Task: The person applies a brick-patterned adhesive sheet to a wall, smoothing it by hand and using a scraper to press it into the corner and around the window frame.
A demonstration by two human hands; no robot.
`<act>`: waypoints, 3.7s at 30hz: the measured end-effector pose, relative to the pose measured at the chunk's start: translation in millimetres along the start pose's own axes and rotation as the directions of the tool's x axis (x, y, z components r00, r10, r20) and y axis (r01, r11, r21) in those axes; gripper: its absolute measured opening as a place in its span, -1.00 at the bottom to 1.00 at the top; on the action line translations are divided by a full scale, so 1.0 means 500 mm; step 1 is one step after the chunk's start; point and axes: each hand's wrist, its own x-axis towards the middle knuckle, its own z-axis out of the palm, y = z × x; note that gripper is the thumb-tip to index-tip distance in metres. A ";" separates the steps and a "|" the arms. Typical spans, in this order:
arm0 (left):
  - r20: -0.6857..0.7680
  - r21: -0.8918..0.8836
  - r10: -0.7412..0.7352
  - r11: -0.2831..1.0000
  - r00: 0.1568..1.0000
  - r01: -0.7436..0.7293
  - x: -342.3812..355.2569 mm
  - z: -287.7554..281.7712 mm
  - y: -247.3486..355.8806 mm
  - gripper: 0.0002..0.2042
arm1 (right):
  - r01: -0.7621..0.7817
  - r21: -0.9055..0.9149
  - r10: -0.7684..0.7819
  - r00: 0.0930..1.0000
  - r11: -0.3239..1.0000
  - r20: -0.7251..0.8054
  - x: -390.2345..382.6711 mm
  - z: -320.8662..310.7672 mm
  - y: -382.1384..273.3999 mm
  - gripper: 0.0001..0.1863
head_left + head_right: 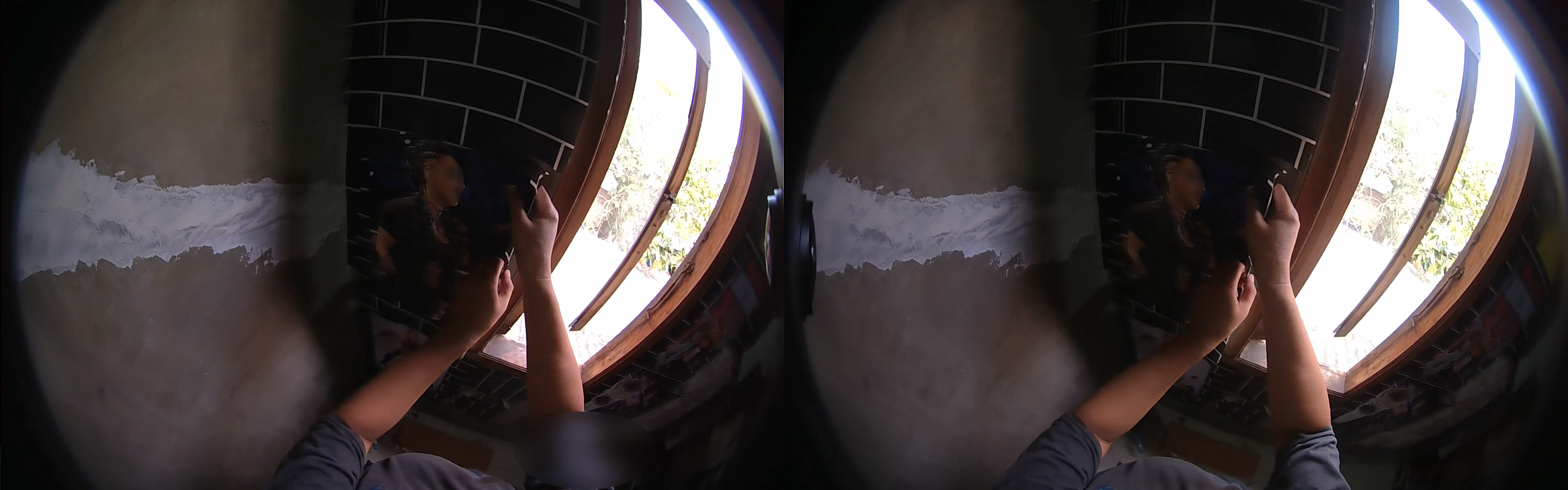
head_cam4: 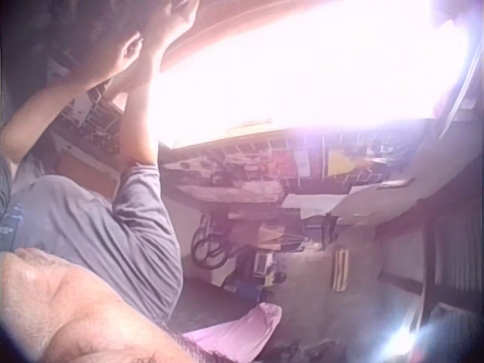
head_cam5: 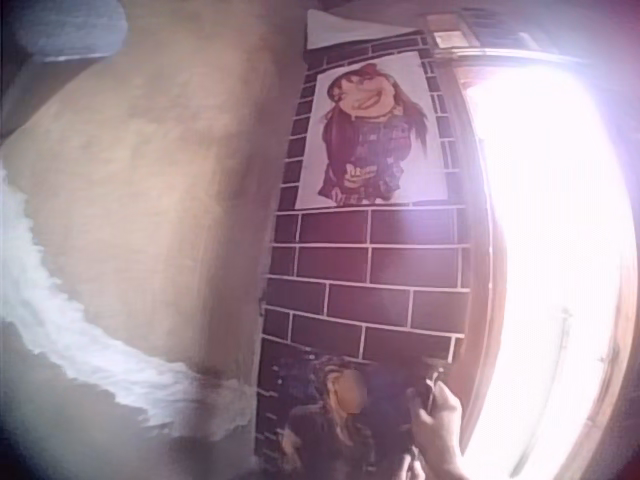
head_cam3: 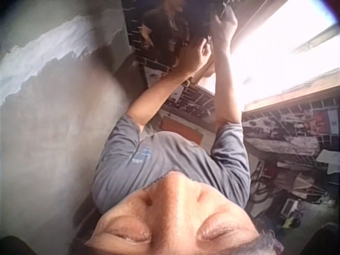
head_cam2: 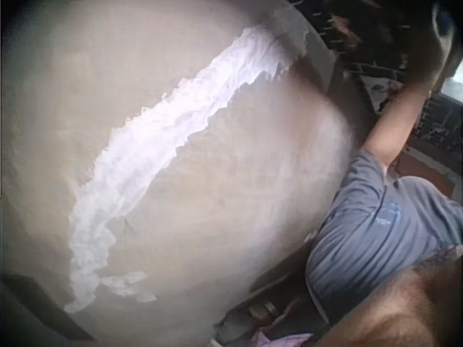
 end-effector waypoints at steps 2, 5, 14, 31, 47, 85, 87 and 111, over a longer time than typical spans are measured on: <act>0.021 -0.038 -0.004 0.999 1.000 0.005 0.000 -0.004 0.003 -0.88 | -0.020 0.052 0.021 1.000 0.998 -0.011 -0.002 0.007 -0.003 -0.82; -0.036 -0.037 0.020 0.999 0.999 -0.021 0.000 -0.006 0.006 -0.88 | -0.036 0.034 0.036 0.999 0.999 -0.002 0.007 0.008 0.009 -0.80; 0.035 -0.069 -0.047 0.996 0.998 0.050 -0.007 -0.010 -0.006 -0.87 | -0.046 -0.012 0.046 0.998 0.999 0.039 0.018 0.019 0.002 -0.76; -0.052 -0.077 -0.071 0.995 0.996 0.067 -0.066 -0.039 -0.095 -0.86 | -0.212 0.163 0.197 0.975 0.963 0.108 0.021 0.004 -0.012 -0.77; -0.019 0.130 0.334 0.936 0.943 -0.328 0.264 -0.211 -0.034 -0.69 | 0.102 -0.071 -0.099 0.994 0.992 0.047 0.009 0.015 -0.019 -0.78; 0.785 0.523 0.220 0.263 0.579 -0.811 0.477 -0.222 0.082 -0.70 | 0.240 -0.112 -0.238 0.971 0.964 0.037 -0.006 0.016 -0.041 -0.78; 0.769 0.495 0.319 0.251 0.554 -0.832 0.481 -0.221 0.056 -0.72 | 0.240 -0.110 -0.236 0.971 0.965 0.041 -0.009 0.014 -0.048 -0.82; 0.581 0.488 0.644 0.214 0.498 -0.846 0.452 -0.220 0.021 -0.73 | 0.057 0.003 -0.056 0.991 0.998 -0.118 0.176 -0.055 -0.143 -0.36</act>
